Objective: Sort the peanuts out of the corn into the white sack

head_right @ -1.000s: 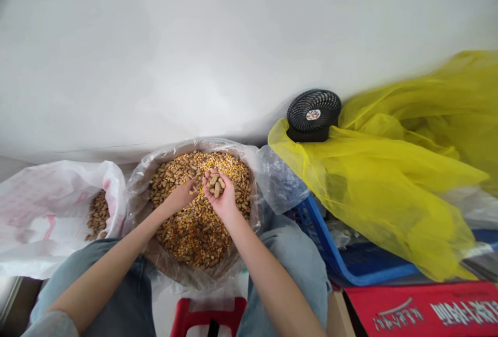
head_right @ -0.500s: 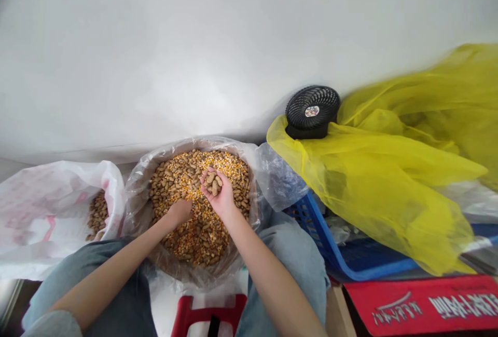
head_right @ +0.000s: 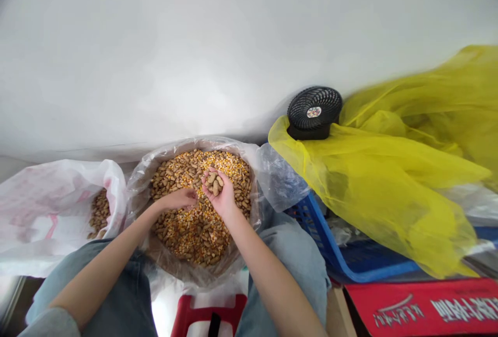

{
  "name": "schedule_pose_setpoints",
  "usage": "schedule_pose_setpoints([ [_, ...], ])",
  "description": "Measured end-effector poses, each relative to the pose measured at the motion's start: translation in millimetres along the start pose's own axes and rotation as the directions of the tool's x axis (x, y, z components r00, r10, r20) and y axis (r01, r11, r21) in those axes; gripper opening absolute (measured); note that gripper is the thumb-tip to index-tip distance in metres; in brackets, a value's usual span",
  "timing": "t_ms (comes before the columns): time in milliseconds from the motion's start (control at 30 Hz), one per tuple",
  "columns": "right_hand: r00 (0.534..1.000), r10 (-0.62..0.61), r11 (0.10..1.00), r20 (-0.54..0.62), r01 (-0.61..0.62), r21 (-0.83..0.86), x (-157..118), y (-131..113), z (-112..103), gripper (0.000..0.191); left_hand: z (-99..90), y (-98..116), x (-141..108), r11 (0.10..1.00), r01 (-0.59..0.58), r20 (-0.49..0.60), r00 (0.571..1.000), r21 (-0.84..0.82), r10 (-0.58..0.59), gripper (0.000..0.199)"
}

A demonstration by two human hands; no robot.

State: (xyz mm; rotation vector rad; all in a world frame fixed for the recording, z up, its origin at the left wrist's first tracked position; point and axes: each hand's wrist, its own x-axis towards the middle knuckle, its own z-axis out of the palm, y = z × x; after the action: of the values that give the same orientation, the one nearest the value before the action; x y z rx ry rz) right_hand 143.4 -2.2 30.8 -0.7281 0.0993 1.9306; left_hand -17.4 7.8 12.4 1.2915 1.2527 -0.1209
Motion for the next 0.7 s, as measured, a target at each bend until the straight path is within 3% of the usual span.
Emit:
schedule_pose_setpoints([
  [67,1.000,-0.006,1.000,0.007,0.006,-0.003,0,0,0,0.015,-8.8,5,-7,0.943,-0.042,0.125,0.988,-0.329,0.088,0.021],
  [167,1.000,-0.018,1.000,0.009,0.018,-0.012,-1,-1,1,0.015,-14.5,7,-16,0.761,-0.049,0.148,0.971,-0.646,0.188,0.024],
  [300,1.000,-0.028,0.999,0.004,0.028,-0.018,-2,-1,2,0.014,-13.2,4,-18,0.559,-0.074,0.102,0.956,-0.826,0.276,0.016],
  [400,0.999,-0.030,0.999,-0.009,0.030,-0.025,-2,-1,1,0.015,-14.3,2,-16,0.402,-0.127,-0.013,0.961,-0.907,0.275,0.014],
  [500,0.999,-0.022,0.999,-0.028,0.021,-0.030,-2,-1,2,0.016,-21.8,2,-18,0.186,-0.232,-0.204,0.966,-0.955,0.158,0.014],
  [567,0.999,-0.016,0.999,-0.040,0.015,-0.034,-2,0,3,0.016,-31.5,1,-24,0.023,-0.341,-0.340,0.940,-0.940,0.042,0.014],
  [633,0.999,-0.012,0.999,-0.047,0.010,-0.039,-3,1,5,0.017,-44.8,-2,-34,-0.120,-0.491,-0.477,0.869,-0.863,-0.128,0.011],
  [700,0.999,-0.013,0.999,-0.050,0.011,-0.043,-3,2,6,0.018,-60.7,-12,-49,-0.184,-0.632,-0.567,0.764,-0.753,-0.307,0.008],
])
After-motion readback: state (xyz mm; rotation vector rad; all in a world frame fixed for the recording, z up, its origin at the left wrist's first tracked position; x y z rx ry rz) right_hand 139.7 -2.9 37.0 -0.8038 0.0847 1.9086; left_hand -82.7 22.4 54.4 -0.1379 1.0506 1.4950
